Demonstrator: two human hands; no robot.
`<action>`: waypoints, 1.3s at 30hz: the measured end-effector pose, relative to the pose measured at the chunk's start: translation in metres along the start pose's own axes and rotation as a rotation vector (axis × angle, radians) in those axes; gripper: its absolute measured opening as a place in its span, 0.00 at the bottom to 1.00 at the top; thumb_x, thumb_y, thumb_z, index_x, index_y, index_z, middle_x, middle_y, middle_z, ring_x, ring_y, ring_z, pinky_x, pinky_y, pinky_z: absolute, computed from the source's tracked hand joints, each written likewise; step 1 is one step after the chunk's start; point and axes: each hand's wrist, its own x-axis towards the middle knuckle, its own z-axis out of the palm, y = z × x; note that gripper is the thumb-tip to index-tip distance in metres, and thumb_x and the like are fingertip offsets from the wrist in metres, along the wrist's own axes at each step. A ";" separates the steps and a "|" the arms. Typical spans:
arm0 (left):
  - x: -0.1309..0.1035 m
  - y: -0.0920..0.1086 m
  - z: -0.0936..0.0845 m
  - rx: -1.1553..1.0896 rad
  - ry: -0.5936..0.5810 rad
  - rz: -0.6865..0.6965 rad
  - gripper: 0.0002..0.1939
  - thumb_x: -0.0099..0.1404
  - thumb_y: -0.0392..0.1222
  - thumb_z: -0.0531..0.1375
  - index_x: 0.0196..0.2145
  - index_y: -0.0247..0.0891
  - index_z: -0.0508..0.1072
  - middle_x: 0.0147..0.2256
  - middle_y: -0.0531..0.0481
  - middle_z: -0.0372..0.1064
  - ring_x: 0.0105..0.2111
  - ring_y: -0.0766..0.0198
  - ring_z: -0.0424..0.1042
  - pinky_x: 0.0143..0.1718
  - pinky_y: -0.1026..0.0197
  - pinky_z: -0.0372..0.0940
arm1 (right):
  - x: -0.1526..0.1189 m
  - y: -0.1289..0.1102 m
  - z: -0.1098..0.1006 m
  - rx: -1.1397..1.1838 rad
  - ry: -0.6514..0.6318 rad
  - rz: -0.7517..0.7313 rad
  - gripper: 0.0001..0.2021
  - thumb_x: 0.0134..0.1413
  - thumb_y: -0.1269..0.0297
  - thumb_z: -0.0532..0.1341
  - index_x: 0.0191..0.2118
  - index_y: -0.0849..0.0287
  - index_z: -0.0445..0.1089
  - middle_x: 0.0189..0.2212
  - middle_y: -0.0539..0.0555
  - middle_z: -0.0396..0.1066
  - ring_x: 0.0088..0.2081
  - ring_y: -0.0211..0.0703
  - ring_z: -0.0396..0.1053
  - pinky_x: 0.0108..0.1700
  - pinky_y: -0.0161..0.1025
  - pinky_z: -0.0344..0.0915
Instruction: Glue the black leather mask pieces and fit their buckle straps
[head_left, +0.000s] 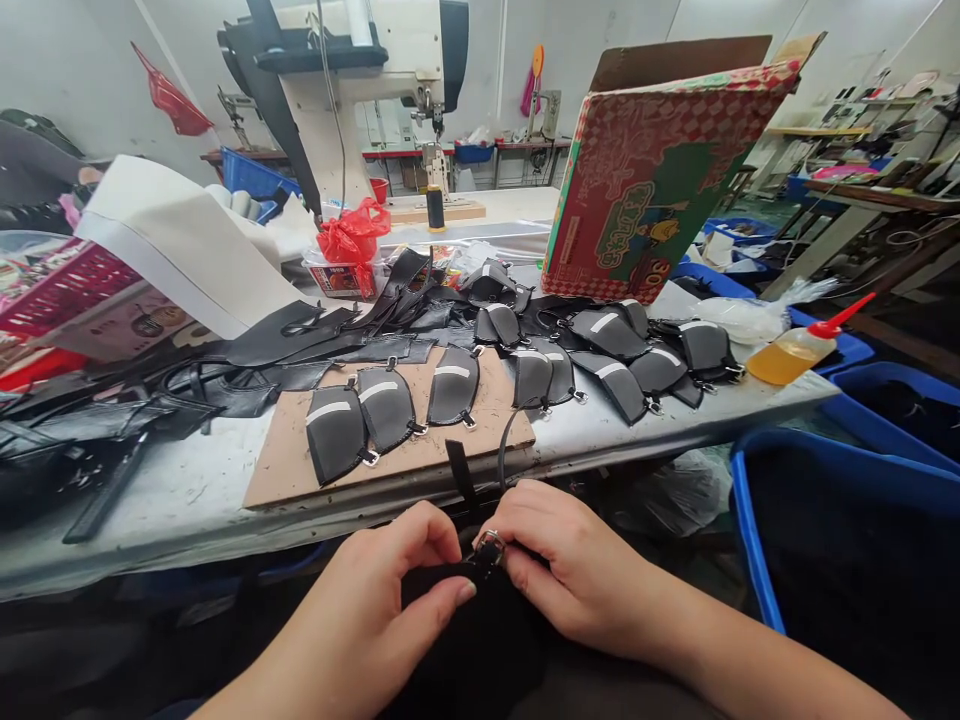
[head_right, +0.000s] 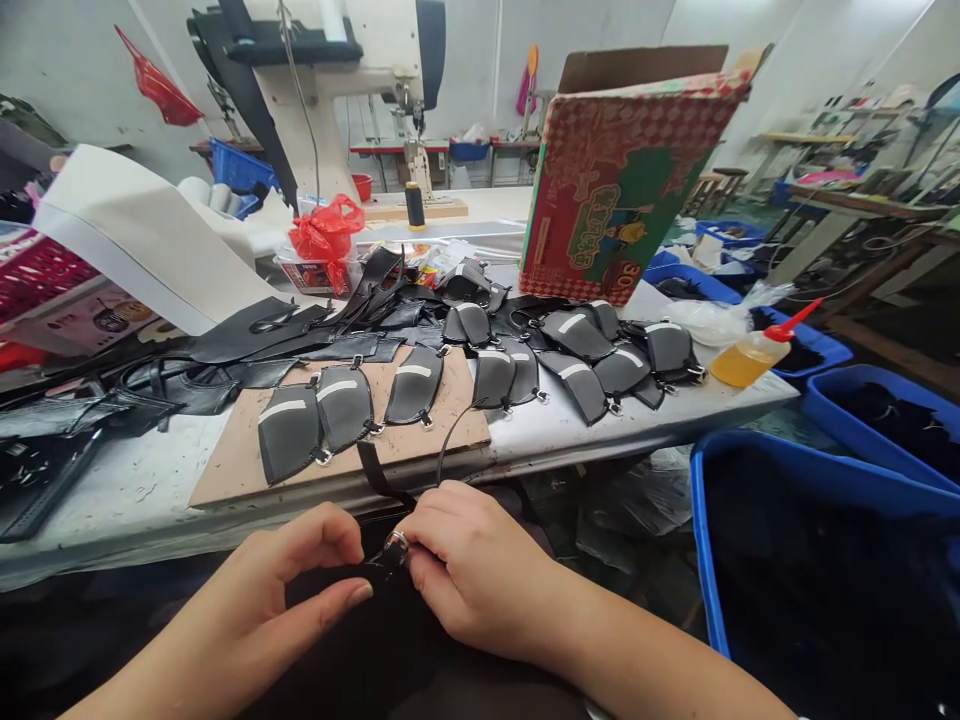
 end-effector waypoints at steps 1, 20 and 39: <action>0.000 0.000 0.000 -0.002 0.001 0.000 0.03 0.58 0.42 0.56 0.28 0.42 0.65 0.27 0.55 0.68 0.31 0.63 0.68 0.33 0.65 0.62 | 0.000 0.000 0.000 -0.002 0.001 -0.004 0.09 0.51 0.76 0.52 0.32 0.61 0.68 0.27 0.54 0.67 0.31 0.42 0.61 0.33 0.38 0.61; 0.009 0.003 -0.004 0.021 -0.071 -0.030 0.06 0.57 0.42 0.57 0.33 0.43 0.73 0.32 0.56 0.75 0.34 0.62 0.72 0.36 0.65 0.63 | -0.001 -0.003 -0.003 -0.053 0.013 -0.034 0.10 0.58 0.73 0.50 0.34 0.60 0.68 0.27 0.55 0.66 0.31 0.42 0.61 0.32 0.37 0.61; 0.028 0.004 -0.006 0.113 -0.104 0.111 0.03 0.57 0.37 0.57 0.29 0.40 0.71 0.29 0.55 0.70 0.30 0.64 0.67 0.33 0.65 0.58 | 0.002 0.005 -0.006 -0.225 0.047 -0.137 0.10 0.59 0.74 0.50 0.34 0.61 0.68 0.27 0.55 0.68 0.30 0.42 0.61 0.32 0.38 0.61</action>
